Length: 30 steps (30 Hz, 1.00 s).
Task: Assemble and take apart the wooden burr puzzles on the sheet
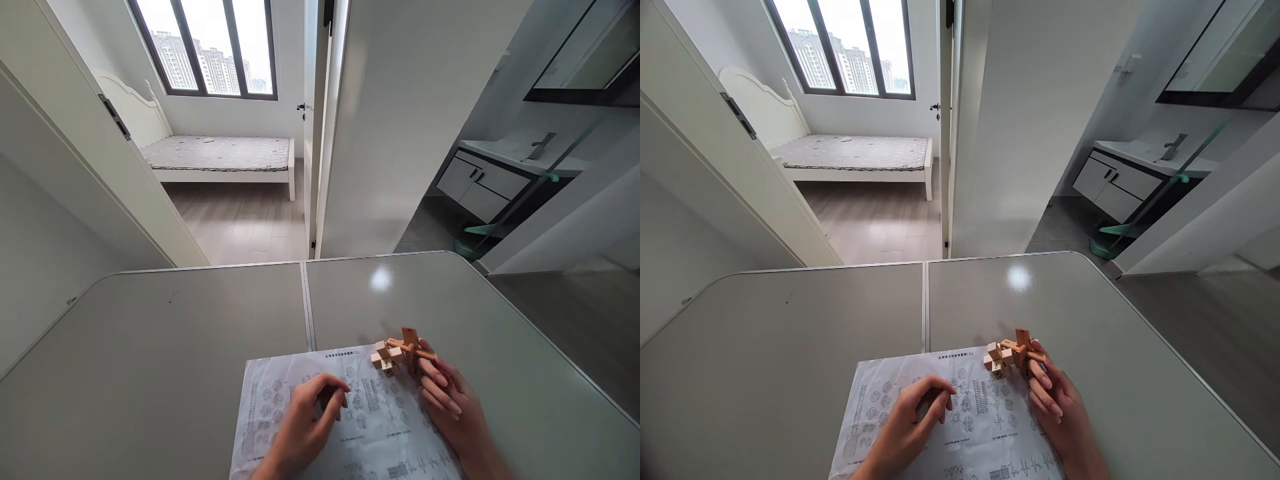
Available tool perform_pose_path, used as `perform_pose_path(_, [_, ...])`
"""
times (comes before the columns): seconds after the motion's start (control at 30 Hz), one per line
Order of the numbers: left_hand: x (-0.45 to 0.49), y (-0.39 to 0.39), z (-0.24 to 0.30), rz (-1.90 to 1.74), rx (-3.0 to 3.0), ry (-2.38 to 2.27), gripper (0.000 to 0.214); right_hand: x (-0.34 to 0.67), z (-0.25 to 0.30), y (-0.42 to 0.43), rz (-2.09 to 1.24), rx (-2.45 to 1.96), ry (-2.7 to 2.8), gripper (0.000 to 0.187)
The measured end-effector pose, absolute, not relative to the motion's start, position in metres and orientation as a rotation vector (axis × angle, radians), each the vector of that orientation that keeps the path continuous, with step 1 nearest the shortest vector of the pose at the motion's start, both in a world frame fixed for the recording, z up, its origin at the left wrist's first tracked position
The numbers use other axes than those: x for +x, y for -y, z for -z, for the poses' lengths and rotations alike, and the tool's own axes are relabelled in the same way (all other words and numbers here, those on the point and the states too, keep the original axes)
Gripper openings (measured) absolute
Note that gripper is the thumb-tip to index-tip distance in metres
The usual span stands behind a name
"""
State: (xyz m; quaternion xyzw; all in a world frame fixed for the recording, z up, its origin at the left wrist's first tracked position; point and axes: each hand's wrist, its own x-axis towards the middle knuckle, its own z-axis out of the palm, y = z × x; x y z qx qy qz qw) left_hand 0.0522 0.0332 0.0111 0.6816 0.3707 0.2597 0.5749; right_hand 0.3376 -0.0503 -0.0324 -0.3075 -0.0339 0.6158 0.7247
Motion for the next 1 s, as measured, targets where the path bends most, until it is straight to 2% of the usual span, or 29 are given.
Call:
perform_pose_path(0.2, [0.064, -0.059, -0.023, -0.533, 1.536, -0.829, 0.029, 0.340, 0.038, 0.051, -1.362, -0.632, 0.077, 0.030])
perform_pose_path(0.5, [0.059, -0.075, -0.023, -0.522, 1.768, -0.791, 0.027, 0.336, 0.032, 0.045, -1.391, -0.558, 0.111, 0.008])
perform_pose_path(0.67, [0.034, -0.065, -0.025, -0.531, 1.860, -0.797, 0.023, 0.334, 0.032, 0.048, -1.373, -0.596, 0.141, 0.029])
perform_pose_path(0.87, [0.010, -0.055, -0.022, -0.529, 1.812, -0.841, 0.026, 0.339, 0.003, 0.050, -1.329, -0.547, 0.161, 0.034])
perform_pose_path(1.0, [0.002, -0.049, -0.017, -0.584, 1.741, -0.852, 0.032, 0.325, -0.003, 0.045, -1.462, -0.473, 0.275, 0.043])
